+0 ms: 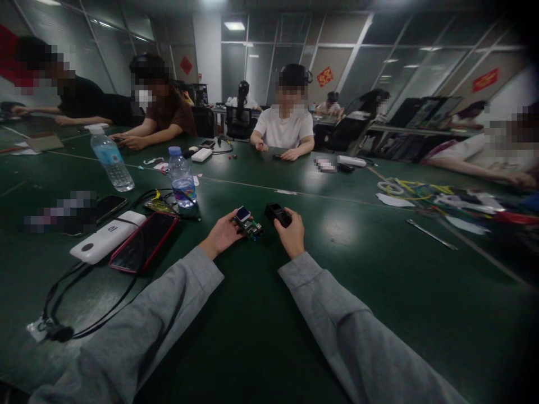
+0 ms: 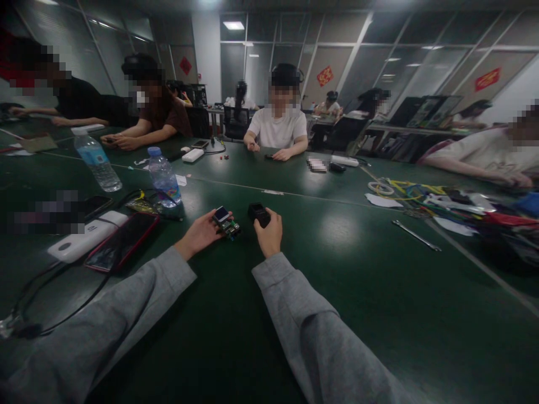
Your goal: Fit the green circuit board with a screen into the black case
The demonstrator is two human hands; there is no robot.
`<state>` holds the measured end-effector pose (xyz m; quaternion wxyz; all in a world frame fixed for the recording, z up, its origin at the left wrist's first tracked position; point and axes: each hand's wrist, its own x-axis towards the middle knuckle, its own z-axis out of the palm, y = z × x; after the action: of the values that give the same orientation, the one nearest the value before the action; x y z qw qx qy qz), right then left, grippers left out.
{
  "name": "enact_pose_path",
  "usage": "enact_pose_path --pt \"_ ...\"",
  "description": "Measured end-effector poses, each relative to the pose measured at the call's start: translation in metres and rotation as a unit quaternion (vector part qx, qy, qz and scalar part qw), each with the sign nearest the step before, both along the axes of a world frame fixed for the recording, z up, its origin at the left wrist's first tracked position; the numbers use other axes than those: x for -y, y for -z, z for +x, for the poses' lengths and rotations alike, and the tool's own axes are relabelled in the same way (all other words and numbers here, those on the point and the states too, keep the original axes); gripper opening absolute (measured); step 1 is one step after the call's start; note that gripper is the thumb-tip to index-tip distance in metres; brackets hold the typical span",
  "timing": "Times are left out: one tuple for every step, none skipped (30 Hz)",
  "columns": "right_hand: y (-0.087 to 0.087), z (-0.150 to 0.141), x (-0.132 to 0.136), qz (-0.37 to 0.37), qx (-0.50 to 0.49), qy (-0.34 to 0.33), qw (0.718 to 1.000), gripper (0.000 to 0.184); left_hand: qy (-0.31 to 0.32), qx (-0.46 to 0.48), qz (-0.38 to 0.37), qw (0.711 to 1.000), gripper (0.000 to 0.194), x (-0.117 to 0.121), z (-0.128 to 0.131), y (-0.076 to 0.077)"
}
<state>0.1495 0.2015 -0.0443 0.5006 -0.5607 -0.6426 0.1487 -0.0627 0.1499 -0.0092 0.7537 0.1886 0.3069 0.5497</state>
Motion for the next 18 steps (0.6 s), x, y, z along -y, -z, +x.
enact_pose_path --pt "0.001 0.000 0.000 0.000 0.008 0.003 1.000 0.050 0.000 -0.001 0.002 1.000 0.028 0.000 0.000 0.000" --pt "0.001 -0.001 0.000 0.001 0.017 0.005 1.000 0.050 -0.001 -0.001 0.004 1.000 0.028 0.000 0.000 0.001" --pt "0.002 -0.001 0.000 0.003 0.026 0.009 1.000 0.050 -0.002 -0.001 0.006 1.000 0.028 0.000 0.000 0.001" --pt "0.002 -0.001 0.000 0.007 0.036 0.015 0.999 0.050 -0.002 0.000 0.008 1.000 0.027 -0.001 0.000 0.002" --pt "0.002 -0.001 0.000 0.013 0.044 0.024 0.999 0.049 -0.002 0.000 0.009 1.000 0.027 -0.001 -0.001 0.002" --pt "0.001 -0.002 0.000 0.022 0.052 0.034 0.998 0.048 -0.002 0.000 0.009 1.000 0.027 -0.001 -0.001 0.003" --pt "0.000 -0.002 0.001 0.033 0.060 0.045 0.997 0.046 -0.002 0.001 0.007 1.000 0.027 -0.002 -0.001 0.003" --pt "-0.002 -0.003 0.003 0.047 0.068 0.055 0.995 0.044 -0.001 0.002 0.005 1.000 0.027 -0.002 -0.001 0.003" --pt "-0.004 -0.004 0.005 0.062 0.075 0.063 0.993 0.042 -0.001 0.003 0.003 1.000 0.027 -0.002 -0.001 0.003" --pt "-0.007 -0.006 0.008 0.079 0.083 0.065 0.991 0.039 -0.002 0.004 0.001 1.000 0.027 -0.002 -0.001 0.003" --pt "-0.010 -0.007 0.011 0.098 0.090 0.062 0.989 0.037 -0.003 0.005 0.001 1.000 0.027 -0.002 0.000 0.002" --pt "-0.013 -0.009 0.015 0.117 0.097 0.051 0.987 0.035 -0.005 0.005 0.001 1.000 0.027 -0.002 0.000 0.002" --pt "-0.016 -0.011 0.019 0.136 0.105 0.036 0.985 0.033 -0.007 0.005 0.002 1.000 0.027 -0.001 0.000 0.002" --pt "-0.018 -0.013 0.023 0.152 0.113 0.020 0.982 0.031 -0.009 0.004 0.002 1.000 0.027 -0.001 0.000 0.001" --pt "-0.020 -0.015 0.027 0.166 0.122 0.002 0.979 0.029 -0.010 0.002 0.001 1.000 0.027 -0.001 0.000 0.001" --pt "-0.022 -0.017 0.030 0.175 0.132 -0.013 0.976 0.028 -0.011 0.001 0.000 1.000 0.027 -0.001 0.001 0.001" --pt "-0.023 -0.019 0.033 0.182 0.141 -0.026 0.973 0.027 -0.011 0.000 -0.002 1.000 0.027 -0.001 0.001 0.001" --pt "-0.024 -0.020 0.035 0.185 0.149 -0.037 0.971 0.026 -0.012 0.000 -0.003 1.000 0.027 -0.001 0.001 0.001"
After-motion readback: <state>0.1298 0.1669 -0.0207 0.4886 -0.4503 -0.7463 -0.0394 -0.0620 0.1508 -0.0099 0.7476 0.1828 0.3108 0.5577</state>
